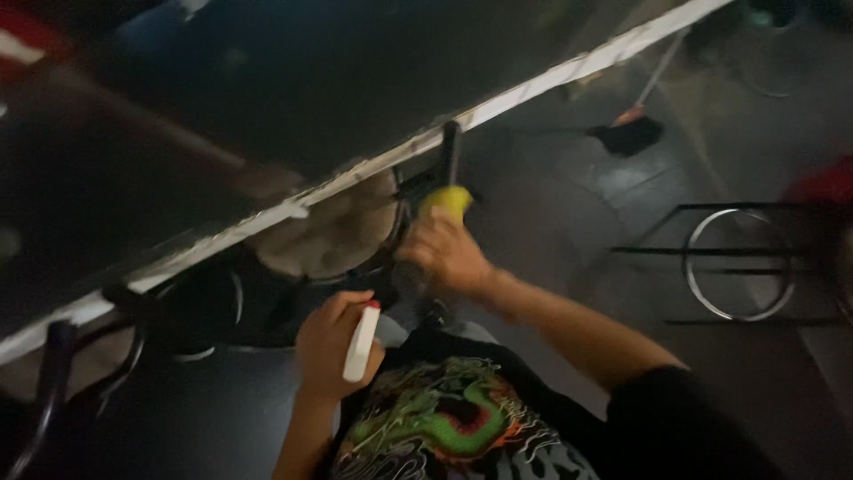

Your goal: Wiping down a long bar counter with a spray bottle and a cloth.

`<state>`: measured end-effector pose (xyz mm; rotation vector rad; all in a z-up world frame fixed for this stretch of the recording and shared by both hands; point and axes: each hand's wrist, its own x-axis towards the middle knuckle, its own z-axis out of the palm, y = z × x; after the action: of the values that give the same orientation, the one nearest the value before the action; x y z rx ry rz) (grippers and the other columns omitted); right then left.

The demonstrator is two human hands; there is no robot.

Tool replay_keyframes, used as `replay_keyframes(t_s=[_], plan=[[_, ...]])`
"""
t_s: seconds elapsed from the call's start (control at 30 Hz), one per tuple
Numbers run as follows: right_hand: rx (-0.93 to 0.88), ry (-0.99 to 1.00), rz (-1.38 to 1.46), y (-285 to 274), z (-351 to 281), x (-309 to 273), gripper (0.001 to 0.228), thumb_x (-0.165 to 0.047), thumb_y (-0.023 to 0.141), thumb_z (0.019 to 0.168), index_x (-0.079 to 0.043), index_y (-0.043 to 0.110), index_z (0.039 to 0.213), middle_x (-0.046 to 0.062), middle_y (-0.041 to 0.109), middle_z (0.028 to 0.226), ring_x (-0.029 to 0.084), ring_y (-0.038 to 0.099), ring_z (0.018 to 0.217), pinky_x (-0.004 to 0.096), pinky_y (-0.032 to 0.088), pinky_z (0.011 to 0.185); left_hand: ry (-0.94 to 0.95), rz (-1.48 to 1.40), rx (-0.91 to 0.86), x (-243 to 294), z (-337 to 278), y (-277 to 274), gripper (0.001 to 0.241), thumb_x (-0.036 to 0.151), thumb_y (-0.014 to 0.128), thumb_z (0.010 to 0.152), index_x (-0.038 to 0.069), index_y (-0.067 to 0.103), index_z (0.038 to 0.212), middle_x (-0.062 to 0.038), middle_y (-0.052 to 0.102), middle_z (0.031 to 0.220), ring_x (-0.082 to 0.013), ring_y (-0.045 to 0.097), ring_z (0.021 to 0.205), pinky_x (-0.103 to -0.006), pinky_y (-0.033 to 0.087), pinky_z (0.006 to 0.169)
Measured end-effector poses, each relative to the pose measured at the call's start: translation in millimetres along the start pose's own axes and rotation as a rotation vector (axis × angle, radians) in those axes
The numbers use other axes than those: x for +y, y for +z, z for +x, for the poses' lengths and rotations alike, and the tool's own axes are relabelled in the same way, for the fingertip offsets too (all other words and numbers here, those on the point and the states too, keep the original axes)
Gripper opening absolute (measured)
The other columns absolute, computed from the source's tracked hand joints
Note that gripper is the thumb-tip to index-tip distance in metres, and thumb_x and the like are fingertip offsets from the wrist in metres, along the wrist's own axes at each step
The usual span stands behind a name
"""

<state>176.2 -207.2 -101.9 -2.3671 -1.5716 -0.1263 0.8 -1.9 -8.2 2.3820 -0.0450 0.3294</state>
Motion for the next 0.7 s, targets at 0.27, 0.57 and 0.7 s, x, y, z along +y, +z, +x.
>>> replay_keyframes(t_s=[0.27,0.57,0.7], plan=[[0.131,-0.487,0.194,102.4,-20.6,91.7,0.052,-0.038,0.061,0.097,-0.019,0.056,0.146,0.011,0.059,0.14,0.029,0.058,0.124,0.052,0.042,0.106,0.024,0.054,-0.003,-7.5,-5.9,5.4,0.029,0.02,0.069,0.07,0.005,0.07,0.095,-0.008,0.068,0.109,-0.0272,0.066,0.077,-0.042,0.053,0.068],[0.336,-0.143,0.102,-21.1,17.8,91.9,0.062,-0.038,0.082,0.084,-0.015,0.059,0.136,0.013,0.058,0.139,0.034,0.052,0.136,0.056,0.033,0.114,0.083,-0.076,0.017,-9.6,-8.7,1.7,0.03,0.018,0.072,0.071,0.003,0.069,0.097,-0.012,0.068,0.113,-0.0276,0.066,0.079,-0.0422,0.051,0.068],[0.127,0.192,-0.073,-43.2,8.8,15.6,0.08,-0.019,0.091,0.066,-0.019,0.06,0.14,0.009,0.058,0.153,0.033,0.044,0.15,0.054,0.026,0.124,0.123,-0.243,0.151,-14.5,-24.6,-9.8,0.03,0.012,0.069,0.076,0.005,0.065,0.105,-0.012,0.065,0.116,-0.0298,0.064,0.09,-0.0428,0.051,0.082]])
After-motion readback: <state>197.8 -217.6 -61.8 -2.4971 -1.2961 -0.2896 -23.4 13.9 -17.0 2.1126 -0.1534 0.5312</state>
